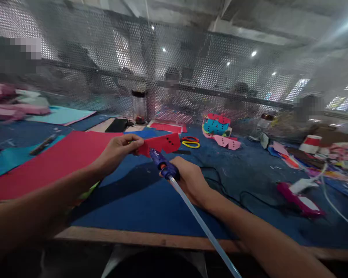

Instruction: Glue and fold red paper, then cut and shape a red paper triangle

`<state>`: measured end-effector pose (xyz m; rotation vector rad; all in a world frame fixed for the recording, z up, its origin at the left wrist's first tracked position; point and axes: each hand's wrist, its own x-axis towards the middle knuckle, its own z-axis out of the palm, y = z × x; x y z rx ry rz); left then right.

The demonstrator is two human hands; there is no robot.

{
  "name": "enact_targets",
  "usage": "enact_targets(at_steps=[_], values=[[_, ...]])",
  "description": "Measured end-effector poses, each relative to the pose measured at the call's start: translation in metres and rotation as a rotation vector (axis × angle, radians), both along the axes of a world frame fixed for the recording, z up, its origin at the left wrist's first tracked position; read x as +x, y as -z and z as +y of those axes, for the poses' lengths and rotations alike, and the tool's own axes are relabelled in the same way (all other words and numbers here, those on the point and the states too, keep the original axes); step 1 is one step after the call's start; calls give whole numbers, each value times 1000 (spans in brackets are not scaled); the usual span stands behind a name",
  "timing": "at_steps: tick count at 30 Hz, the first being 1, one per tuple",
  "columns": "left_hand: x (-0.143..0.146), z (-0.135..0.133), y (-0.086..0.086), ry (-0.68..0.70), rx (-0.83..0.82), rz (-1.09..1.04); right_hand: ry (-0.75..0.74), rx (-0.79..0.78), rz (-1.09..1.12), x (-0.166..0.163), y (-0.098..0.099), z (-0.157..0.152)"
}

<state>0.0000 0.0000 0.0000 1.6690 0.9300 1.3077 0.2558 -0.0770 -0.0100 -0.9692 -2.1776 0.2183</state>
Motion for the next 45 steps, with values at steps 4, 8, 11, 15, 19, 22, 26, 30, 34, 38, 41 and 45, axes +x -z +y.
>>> enact_targets(at_steps=[4, 8, 11, 15, 19, 22, 26, 30, 34, 38, 41, 45], values=[[1, -3, -1, 1, 3, 6, 20, 23, -26, 2, 3, -1], [1, -5, -4, -2, -1, 13, 31, 33, -48, 4, 4, -1], [1, -7, -6, -2, 1, 32, 43, 37, -59, 5, 4, 0], [1, -7, -6, 18, 14, 41, 48, 47, -54, 4, 3, -1], [1, -6, -5, 29, 25, 43, 44, 44, -52, 4, 3, -2], [0, -5, -4, 36, 33, 51, 35, 49, -56, 4, 4, -2], [-1, -4, -3, 48, 29, 48, 40, 55, -48, 4, 4, -2], [0, -4, -3, 46, 15, 46, 24, 50, -37, 4, 3, -2], [1, -3, -1, 40, -5, 43, 44, 30, -32, 5, 0, -3], [1, -2, 0, 25, 8, 65, 37, 23, -8, 5, -2, -4], [2, -1, 0, 30, 16, 74, 36, 30, -5, 4, -1, -4], [1, -1, 0, 42, 21, 60, 48, 48, -26, 5, 2, -3]])
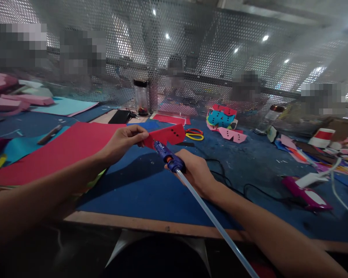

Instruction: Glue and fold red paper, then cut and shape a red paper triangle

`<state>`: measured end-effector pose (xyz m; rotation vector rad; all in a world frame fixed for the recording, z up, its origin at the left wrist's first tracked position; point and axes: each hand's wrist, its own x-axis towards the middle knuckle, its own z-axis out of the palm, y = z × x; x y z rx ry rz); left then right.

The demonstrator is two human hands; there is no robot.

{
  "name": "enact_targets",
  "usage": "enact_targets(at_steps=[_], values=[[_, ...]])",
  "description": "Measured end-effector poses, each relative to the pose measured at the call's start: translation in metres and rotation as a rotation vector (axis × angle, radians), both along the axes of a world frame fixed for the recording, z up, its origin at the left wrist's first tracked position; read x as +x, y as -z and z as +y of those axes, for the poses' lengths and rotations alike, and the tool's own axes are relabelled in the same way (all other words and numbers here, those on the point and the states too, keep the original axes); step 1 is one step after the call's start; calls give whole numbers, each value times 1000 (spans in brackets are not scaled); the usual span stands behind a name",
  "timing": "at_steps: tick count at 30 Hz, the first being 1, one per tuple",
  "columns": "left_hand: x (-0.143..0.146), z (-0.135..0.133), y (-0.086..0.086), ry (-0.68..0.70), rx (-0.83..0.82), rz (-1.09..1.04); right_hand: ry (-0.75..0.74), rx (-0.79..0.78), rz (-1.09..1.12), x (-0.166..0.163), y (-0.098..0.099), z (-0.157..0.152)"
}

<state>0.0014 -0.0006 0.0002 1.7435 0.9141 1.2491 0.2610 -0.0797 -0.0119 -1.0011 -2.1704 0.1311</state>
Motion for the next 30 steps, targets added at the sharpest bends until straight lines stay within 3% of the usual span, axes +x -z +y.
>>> enact_targets(at_steps=[30], values=[[1, -3, -1, -2, -25, 7, -22, 21, -127, 2, 0, -4]])
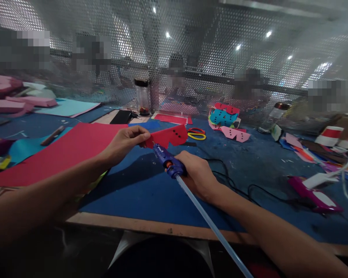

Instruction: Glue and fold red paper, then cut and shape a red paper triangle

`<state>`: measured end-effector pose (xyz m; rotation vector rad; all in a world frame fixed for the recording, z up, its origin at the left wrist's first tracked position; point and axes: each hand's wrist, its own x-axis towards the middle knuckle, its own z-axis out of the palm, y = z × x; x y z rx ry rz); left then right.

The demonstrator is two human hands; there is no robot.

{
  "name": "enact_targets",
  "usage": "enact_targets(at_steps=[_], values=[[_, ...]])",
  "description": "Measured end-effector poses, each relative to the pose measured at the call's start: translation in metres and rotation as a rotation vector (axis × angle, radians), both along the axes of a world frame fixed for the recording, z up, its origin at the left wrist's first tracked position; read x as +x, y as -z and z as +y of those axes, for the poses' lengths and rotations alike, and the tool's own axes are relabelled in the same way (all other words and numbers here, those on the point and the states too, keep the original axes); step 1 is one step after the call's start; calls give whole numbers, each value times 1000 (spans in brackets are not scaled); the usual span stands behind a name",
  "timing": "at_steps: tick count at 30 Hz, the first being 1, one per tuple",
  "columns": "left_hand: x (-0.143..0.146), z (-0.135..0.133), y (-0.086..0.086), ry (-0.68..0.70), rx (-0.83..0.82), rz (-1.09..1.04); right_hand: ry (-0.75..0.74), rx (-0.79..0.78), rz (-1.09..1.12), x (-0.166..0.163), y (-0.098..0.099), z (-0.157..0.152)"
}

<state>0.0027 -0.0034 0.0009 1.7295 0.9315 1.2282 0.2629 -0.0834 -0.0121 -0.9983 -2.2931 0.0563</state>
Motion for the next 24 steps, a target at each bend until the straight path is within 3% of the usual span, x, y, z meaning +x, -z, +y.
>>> enact_targets(at_steps=[24], values=[[1, -5, -4, -6, 25, 27, 36, 25, 45, -3, 0, 2]])
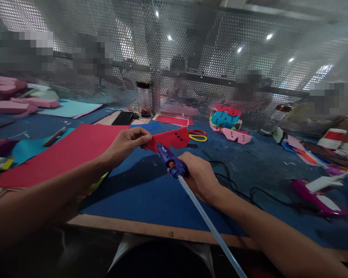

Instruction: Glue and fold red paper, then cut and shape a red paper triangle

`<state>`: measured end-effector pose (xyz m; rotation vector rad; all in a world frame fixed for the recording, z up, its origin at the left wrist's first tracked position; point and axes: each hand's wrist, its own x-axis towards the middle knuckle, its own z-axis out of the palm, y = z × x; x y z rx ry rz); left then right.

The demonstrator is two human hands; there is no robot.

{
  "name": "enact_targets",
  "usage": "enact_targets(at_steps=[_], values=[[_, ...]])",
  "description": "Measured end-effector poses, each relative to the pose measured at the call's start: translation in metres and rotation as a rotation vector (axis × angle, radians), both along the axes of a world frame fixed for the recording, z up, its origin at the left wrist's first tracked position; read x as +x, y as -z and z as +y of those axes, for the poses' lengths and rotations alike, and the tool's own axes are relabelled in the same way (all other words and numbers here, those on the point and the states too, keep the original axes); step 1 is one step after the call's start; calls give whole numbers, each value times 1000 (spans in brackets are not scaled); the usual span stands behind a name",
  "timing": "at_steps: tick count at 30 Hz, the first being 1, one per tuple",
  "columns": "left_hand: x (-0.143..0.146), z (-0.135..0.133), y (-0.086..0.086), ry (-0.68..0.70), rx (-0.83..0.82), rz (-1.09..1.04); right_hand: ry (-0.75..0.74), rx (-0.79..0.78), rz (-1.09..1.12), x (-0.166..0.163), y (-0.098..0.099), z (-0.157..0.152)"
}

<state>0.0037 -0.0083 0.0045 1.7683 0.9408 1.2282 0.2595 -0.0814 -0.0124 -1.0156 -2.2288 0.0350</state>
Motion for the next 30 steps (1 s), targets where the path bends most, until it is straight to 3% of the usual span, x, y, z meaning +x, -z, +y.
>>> enact_targets(at_steps=[30], values=[[1, -1, 1, 35, 8, -10, 13, 32, -33, 1, -1, -2]])
